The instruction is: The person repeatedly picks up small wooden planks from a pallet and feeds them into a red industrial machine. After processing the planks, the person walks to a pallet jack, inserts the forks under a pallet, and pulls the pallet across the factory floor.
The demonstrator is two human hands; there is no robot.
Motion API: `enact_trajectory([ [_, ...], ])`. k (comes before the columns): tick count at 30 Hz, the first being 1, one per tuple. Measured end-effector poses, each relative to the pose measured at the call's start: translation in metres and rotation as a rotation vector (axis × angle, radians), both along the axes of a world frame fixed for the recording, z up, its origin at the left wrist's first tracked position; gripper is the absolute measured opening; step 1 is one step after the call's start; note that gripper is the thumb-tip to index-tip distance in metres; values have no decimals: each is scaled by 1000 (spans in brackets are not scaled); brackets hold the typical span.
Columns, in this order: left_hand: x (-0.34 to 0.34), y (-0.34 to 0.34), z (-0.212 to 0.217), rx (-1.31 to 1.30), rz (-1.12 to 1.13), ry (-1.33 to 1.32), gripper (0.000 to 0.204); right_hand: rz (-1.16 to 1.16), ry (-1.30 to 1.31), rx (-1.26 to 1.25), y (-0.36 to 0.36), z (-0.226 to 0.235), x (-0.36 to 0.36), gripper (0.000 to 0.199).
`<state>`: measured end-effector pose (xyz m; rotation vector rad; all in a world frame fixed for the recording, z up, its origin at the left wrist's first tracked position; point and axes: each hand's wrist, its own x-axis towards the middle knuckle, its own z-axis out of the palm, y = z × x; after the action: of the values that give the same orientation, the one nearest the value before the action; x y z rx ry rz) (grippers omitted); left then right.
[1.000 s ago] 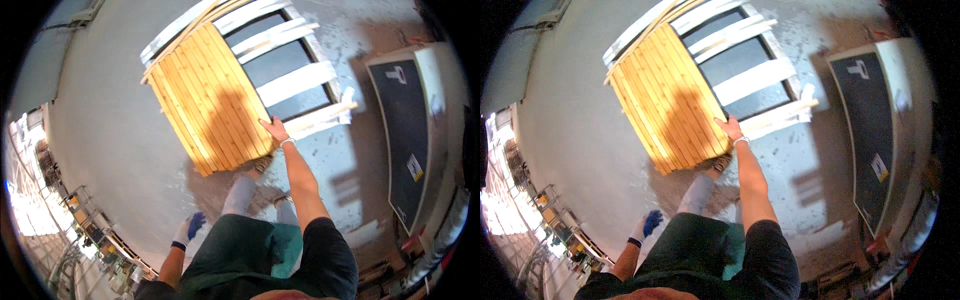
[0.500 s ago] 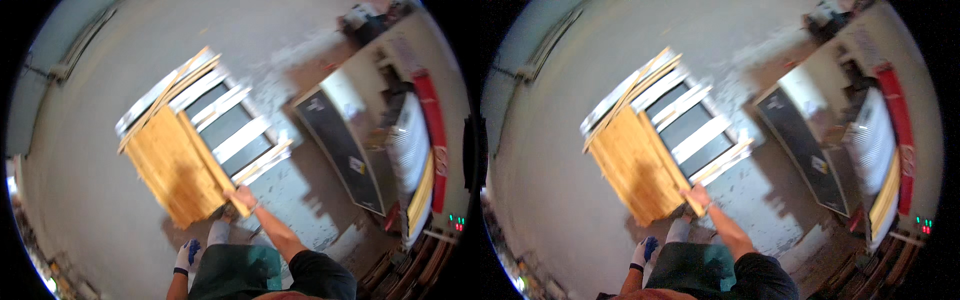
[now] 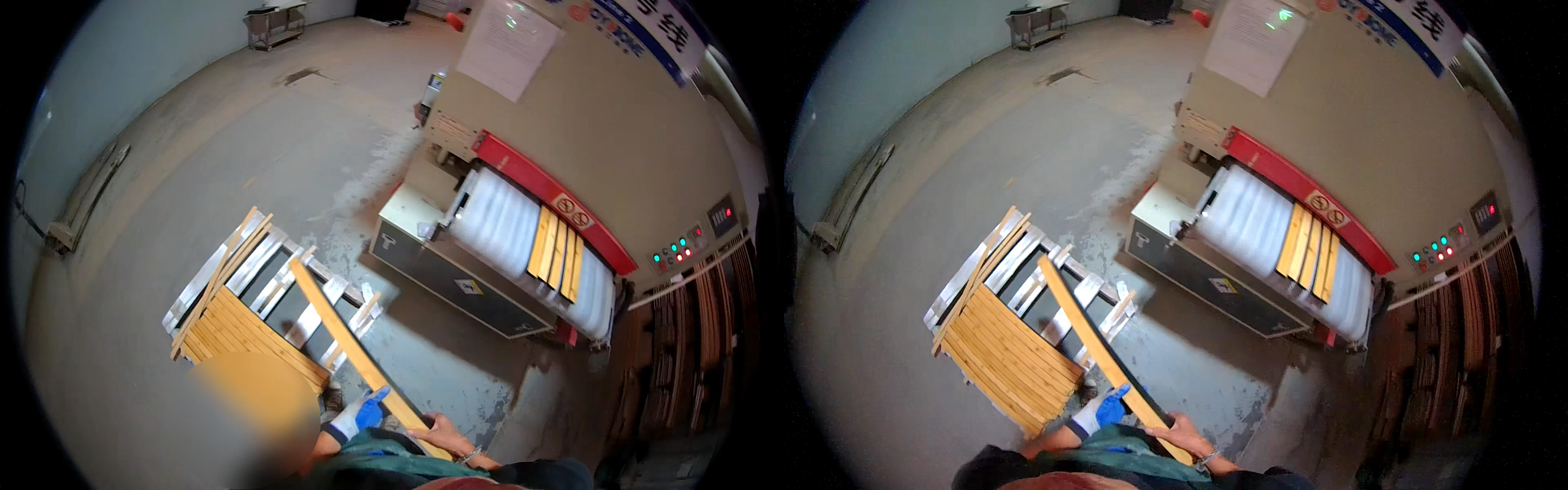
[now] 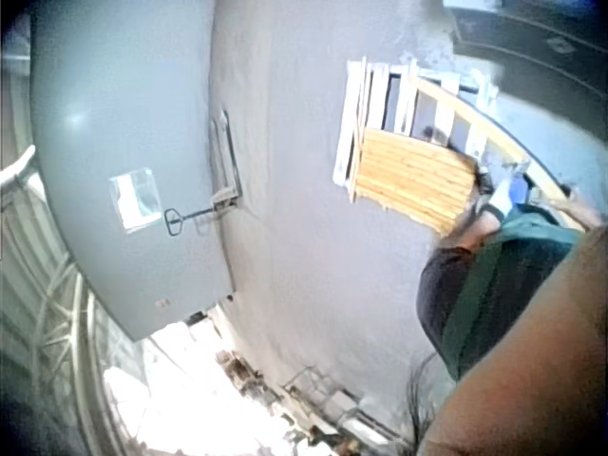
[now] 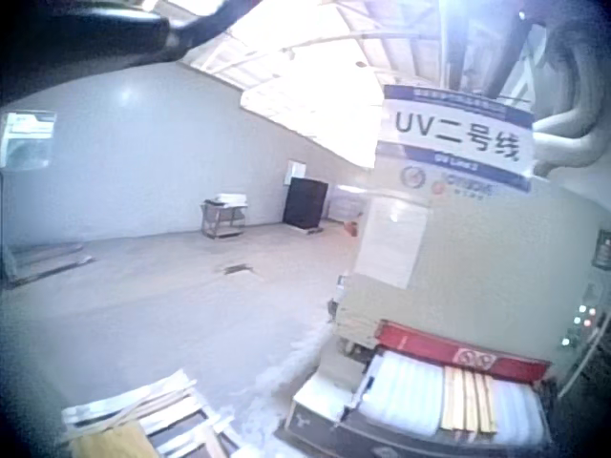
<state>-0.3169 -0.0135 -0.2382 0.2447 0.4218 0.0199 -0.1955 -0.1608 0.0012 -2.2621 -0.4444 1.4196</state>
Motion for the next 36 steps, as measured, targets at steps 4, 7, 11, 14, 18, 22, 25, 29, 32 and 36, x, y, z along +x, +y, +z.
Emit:
enact_trajectory([
  [4, 35, 3, 168, 159, -38, 32, 36, -69, -232, 231, -69, -9, 0, 62],
  [7, 58, -6, 206, 446, -180, -56, 40, -276, -186, 394, -79, 37, -17, 86],
  [11, 105, -33, 257, 586, -223, -157, 36, -195, -460, 332, -133, 50, -32, 84],
  [14, 133, -53, 284, 600, -386, -134, 36, -315, -448, 417, -153, 64, -41, 71],
  [18, 155, -81, 302, 832, -528, -185, 42, -520, -334, 550, -180, 47, -50, 59],
  [22, 175, -98, 292, 893, -666, -209, 45, -765, 11, 690, -198, 38, -41, 45],
  [25, 164, -108, 286, 759, -674, -223, 46, -1169, 183, 684, -192, 43, -41, 45],
  [29, 131, -120, 263, 657, -937, -68, 41, -1172, 354, 810, -184, 33, -24, 55],
  [32, 118, -119, 225, 408, -779, 58, 23, -1143, 146, 860, -157, 49, -12, 39],
  [36, 134, -108, 245, 682, -717, -131, 27, -1031, 71, 841, -160, 32, 17, 30],
])
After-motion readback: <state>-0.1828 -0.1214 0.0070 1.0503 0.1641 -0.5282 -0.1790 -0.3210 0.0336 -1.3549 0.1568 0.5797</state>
